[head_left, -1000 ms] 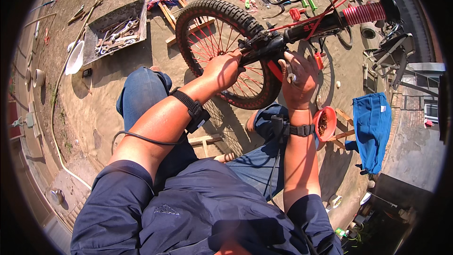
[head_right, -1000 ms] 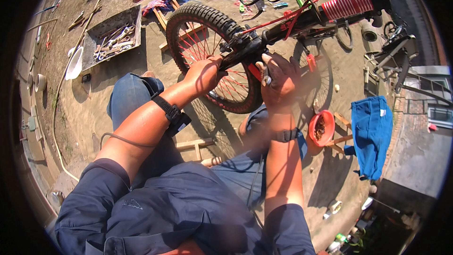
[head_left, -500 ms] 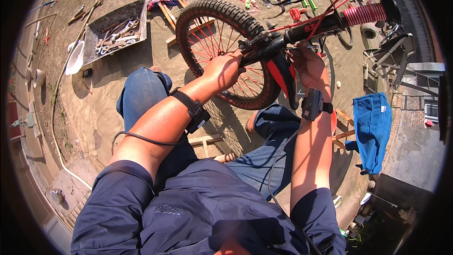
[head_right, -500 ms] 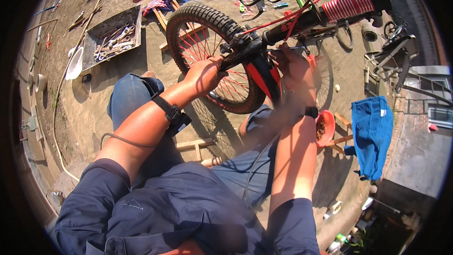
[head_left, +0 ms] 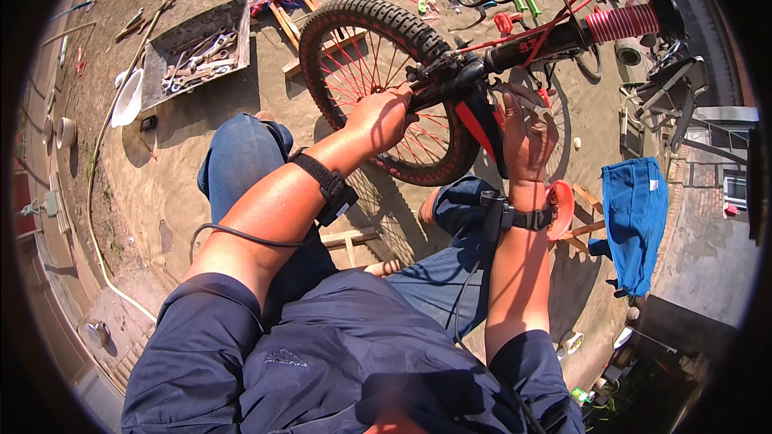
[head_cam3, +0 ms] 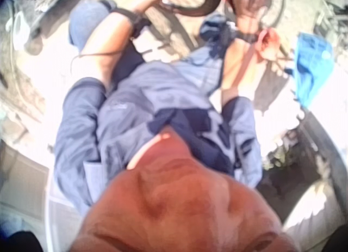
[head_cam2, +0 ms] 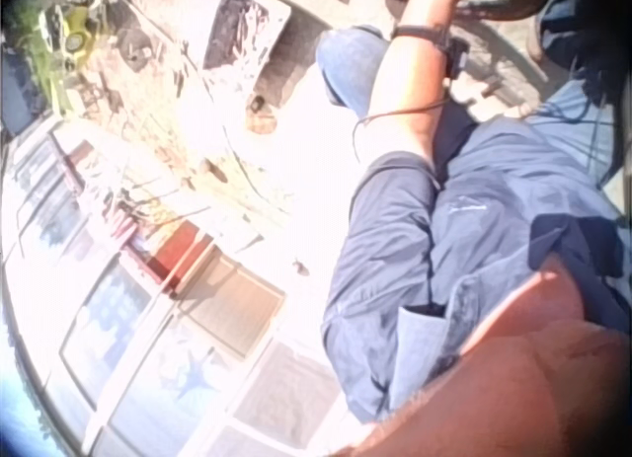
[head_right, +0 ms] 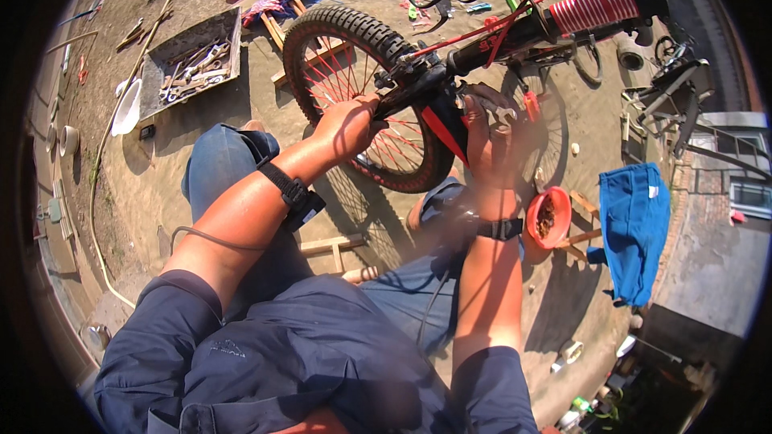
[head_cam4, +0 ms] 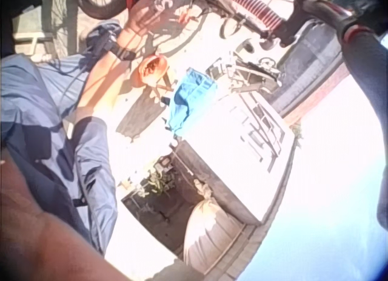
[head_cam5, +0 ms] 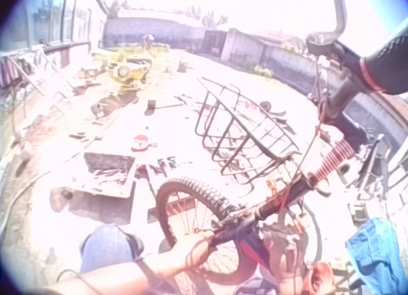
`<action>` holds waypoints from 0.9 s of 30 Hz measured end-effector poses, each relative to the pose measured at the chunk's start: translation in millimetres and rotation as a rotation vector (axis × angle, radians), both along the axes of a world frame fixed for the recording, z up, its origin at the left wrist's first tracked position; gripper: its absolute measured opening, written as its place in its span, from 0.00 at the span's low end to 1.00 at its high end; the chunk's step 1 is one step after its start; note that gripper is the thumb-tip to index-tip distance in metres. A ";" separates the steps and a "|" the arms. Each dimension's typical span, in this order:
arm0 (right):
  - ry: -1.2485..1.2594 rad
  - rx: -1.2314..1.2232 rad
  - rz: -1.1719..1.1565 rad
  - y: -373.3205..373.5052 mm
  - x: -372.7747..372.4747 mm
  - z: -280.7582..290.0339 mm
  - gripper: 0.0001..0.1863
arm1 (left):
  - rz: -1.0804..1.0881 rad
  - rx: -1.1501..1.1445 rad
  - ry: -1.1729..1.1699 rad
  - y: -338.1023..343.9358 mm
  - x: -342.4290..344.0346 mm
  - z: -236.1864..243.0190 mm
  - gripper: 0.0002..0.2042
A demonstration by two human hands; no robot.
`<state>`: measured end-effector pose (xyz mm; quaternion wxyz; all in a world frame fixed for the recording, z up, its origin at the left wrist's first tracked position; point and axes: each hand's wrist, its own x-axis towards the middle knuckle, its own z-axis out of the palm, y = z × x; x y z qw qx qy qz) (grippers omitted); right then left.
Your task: The person is sitting and repairing a bicycle. They use a screwdriver to tighten a screw on the red mudguard, then use their hands to adjust the mudguard's position and secure it to the bicycle frame.
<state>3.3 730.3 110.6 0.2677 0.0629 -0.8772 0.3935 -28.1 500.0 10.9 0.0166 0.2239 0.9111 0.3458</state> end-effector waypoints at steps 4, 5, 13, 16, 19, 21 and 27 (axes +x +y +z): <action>0.153 0.177 0.055 -8.6 -1.1 -5.9 0.09 | -0.004 -0.018 0.006 -0.2 -0.7 0.4 0.14; 0.186 0.217 0.056 -8.4 -1.5 -6.6 0.09 | -0.003 -0.013 0.006 0.0 -0.7 0.2 0.14; 0.450 0.366 0.057 -7.7 -10.2 -23.5 0.10 | 0.005 -0.025 -0.014 1.2 -0.4 -0.4 0.14; 0.108 0.128 -0.024 -7.7 -6.1 -23.7 0.09 | 0.005 -0.006 0.018 0.5 -0.9 -2.7 0.14; -0.299 -0.422 -0.146 -2.4 -16.5 -8.6 0.12 | 0.000 -0.003 0.015 -0.8 -0.3 -0.6 0.14; -0.448 -0.536 -0.137 13.6 -31.0 -7.5 0.14 | -0.001 -0.005 0.014 -0.7 -0.3 0.5 0.14; -0.866 -1.355 0.271 52.0 -61.0 -30.1 0.11 | -0.013 -0.018 -0.003 0.0 -1.4 -3.8 0.14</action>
